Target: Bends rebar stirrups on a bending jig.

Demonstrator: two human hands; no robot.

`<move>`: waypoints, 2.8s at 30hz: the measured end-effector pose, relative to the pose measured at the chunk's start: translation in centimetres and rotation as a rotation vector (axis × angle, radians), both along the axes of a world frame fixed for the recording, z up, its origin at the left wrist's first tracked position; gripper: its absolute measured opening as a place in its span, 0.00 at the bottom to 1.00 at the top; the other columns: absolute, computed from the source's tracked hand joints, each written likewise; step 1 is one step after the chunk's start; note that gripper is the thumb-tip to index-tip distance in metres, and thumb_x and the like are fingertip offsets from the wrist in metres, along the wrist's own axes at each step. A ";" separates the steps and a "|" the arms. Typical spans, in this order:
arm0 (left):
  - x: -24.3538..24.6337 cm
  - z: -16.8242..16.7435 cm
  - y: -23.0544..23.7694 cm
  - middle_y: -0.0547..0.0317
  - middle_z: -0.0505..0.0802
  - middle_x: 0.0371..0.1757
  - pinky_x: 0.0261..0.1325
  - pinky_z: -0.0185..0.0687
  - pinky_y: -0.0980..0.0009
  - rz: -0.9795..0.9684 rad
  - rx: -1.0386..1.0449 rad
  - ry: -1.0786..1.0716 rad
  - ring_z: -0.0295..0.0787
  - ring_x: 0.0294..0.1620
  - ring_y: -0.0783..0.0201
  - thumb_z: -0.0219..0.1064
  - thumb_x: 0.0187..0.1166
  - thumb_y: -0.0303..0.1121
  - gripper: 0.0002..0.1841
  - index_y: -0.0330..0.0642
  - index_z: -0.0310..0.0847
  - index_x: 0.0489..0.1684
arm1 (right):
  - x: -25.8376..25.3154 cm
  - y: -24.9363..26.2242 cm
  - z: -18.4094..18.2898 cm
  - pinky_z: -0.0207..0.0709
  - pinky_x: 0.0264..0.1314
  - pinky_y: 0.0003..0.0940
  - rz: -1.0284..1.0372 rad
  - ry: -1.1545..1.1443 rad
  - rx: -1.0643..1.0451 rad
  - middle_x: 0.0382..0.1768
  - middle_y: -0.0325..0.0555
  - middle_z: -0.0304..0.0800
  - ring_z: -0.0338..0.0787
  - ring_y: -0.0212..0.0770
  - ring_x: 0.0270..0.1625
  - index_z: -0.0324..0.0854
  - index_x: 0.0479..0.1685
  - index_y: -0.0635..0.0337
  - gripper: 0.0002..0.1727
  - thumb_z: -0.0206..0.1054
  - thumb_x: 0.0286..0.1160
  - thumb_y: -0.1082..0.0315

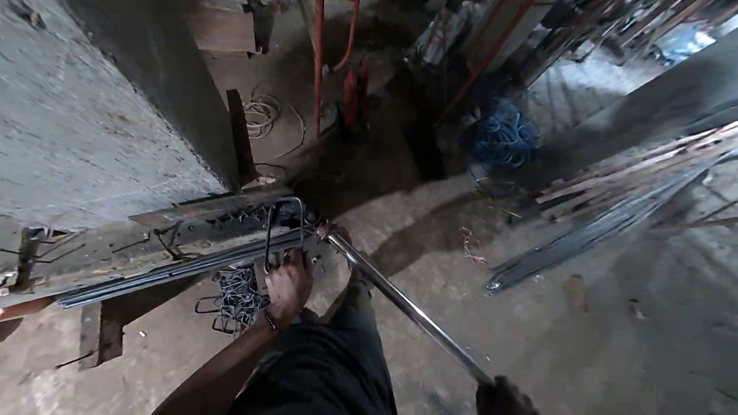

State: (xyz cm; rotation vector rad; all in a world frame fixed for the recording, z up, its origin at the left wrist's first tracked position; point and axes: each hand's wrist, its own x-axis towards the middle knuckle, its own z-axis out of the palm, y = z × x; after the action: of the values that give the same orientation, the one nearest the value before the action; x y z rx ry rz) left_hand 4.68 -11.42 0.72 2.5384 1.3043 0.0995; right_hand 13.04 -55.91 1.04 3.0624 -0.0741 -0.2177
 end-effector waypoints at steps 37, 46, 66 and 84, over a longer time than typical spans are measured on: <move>1.4 9.2 2.2 0.54 0.94 0.31 0.44 0.90 0.55 -0.029 0.450 -0.216 0.94 0.33 0.54 0.57 0.86 0.40 0.16 0.42 0.91 0.43 | 28.3 50.5 4.4 0.76 0.79 0.55 1.294 0.370 0.657 0.76 0.59 0.82 0.83 0.58 0.76 0.74 0.83 0.57 0.29 0.65 0.84 0.58; 1.1 18.4 7.7 0.71 0.79 0.19 0.19 0.67 0.79 0.608 -0.516 -1.094 0.68 0.14 0.76 0.58 0.90 0.35 0.12 0.40 0.86 0.41 | 11.9 42.2 9.7 0.91 0.59 0.36 0.843 0.992 1.401 0.61 0.54 0.90 0.95 0.40 0.53 0.64 0.83 0.71 0.29 0.55 0.91 0.61; -3.9 9.6 10.7 0.49 0.90 0.60 0.63 0.87 0.60 0.438 -0.629 -0.784 0.90 0.55 0.62 0.55 0.92 0.46 0.24 0.41 0.73 0.78 | 7.9 37.4 7.3 0.87 0.45 0.34 0.443 1.148 1.355 0.42 0.52 0.92 0.90 0.40 0.39 0.84 0.60 0.69 0.16 0.54 0.92 0.67; -1.2 2.6 4.2 0.62 0.89 0.28 0.28 0.79 0.75 0.422 -0.833 -0.746 0.81 0.22 0.72 0.51 0.94 0.38 0.18 0.36 0.86 0.51 | 2.9 37.4 3.7 0.91 0.50 0.42 -0.156 1.123 1.505 0.47 0.60 0.91 0.94 0.48 0.44 0.73 0.67 0.69 0.13 0.51 0.93 0.72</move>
State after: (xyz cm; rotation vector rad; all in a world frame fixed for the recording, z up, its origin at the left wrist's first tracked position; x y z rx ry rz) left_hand 3.50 -7.18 3.32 1.3127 1.1799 0.4346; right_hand 15.90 -18.47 4.74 3.2514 -0.1037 -3.0642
